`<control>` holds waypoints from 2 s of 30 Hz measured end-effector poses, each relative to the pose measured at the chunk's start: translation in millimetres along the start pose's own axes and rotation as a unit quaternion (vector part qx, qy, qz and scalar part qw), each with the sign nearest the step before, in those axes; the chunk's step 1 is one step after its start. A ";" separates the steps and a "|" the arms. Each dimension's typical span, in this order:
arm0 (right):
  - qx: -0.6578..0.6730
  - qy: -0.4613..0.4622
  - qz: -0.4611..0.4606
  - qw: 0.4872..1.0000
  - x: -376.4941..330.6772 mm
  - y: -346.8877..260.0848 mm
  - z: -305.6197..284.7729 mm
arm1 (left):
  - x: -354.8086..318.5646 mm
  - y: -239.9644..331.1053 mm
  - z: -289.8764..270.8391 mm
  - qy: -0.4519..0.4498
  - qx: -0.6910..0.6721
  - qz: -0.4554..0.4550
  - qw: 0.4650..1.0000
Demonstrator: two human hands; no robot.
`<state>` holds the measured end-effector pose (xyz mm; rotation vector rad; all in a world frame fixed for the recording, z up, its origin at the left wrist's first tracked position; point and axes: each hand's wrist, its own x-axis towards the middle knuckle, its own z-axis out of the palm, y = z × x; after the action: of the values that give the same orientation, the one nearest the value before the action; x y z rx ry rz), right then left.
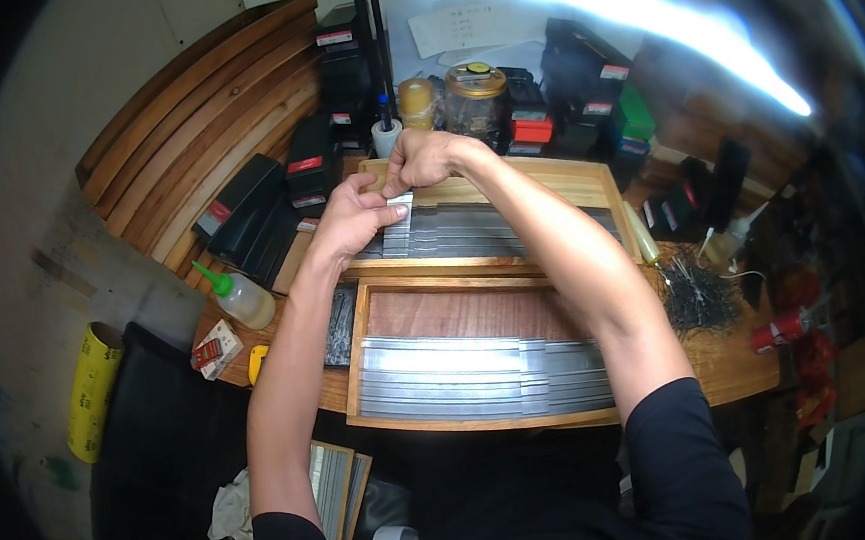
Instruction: The person repeatedly picks up small metal strips from a wooden tray and places them into a second wooden tray. The person handles the strips one at a time, aligning them in rows within the tray.
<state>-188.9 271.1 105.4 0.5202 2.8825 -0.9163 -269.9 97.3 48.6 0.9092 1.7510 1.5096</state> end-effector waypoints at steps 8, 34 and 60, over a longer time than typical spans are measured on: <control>0.084 0.048 -0.081 0.992 -35.5 -17.0 1.1 | -6.0 2.4 -8.7 -0.109 -0.007 -0.034 0.993; 0.359 0.068 0.098 0.926 -284.2 65.1 41.4 | -150.9 31.1 166.4 -0.144 -0.025 -0.049 0.988; 0.133 0.153 0.100 0.974 -314.6 84.3 82.6 | -245.1 -35.9 183.3 -0.234 0.351 0.412 0.808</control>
<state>132.8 195.1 44.7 1.0409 2.9007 -1.2961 14.0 -10.9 -3.0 2.4300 1.5834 0.8567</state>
